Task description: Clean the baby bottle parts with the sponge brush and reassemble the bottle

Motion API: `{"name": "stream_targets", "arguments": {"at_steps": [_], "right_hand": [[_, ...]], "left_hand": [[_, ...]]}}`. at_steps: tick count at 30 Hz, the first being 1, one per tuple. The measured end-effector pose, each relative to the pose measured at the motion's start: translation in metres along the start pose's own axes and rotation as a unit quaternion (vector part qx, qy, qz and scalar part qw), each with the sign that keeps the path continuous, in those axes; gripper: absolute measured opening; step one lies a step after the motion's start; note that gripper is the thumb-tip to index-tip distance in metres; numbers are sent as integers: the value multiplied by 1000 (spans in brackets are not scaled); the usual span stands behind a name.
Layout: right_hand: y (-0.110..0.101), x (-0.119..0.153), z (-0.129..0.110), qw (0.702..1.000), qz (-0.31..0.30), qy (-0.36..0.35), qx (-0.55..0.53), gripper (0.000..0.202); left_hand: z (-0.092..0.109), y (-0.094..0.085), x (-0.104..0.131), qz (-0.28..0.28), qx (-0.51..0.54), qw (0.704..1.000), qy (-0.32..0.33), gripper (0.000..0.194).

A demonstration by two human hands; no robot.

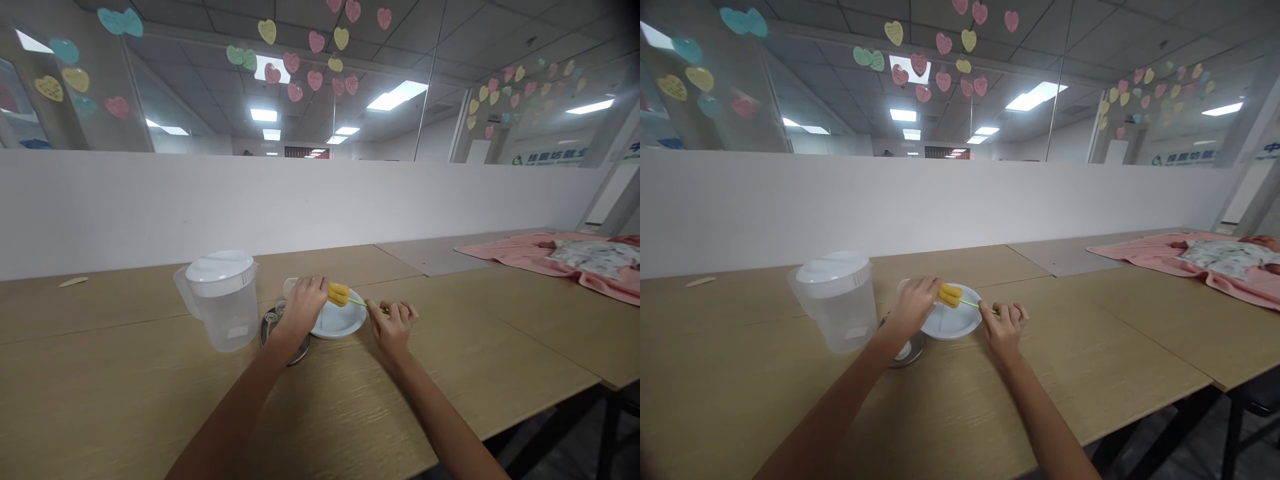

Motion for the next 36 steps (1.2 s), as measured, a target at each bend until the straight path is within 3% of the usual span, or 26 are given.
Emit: {"name": "stream_targets", "arguments": {"at_steps": [5,14,20,25,31,34,36], "right_hand": [[1,2,-6,999,-22,-33,1,26],[3,4,-10,998,-48,-14,-28,27],[0,0,-20,996,-44,-48,-54,26],[1,-3,-5,999,-20,-21,-26,21],[9,-1,11,999,-42,10,-4,23],[14,5,25,996,-14,76,37,26],[18,10,37,988,2,142,55,30]], "left_hand": [[9,4,0,-19,-36,998,43,33],[13,13,1,-22,-60,996,67,31],[27,11,4,-50,-13,992,112,30],[17,7,0,-18,36,997,66,40],[-8,21,-5,-17,-2,1000,14,37],[-20,20,-6,-18,3,1000,-18,38],[-23,12,-6,-4,67,997,-46,47]]}}
Point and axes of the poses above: each hand's wrist, its own x-axis away from the middle knuckle, its own y-axis out of the palm, z = x × y, the point moved 1 cm from there along -x, towards the middle knuckle, and after that the axes turned 9 degrees about -y, right-handed, at the moved point
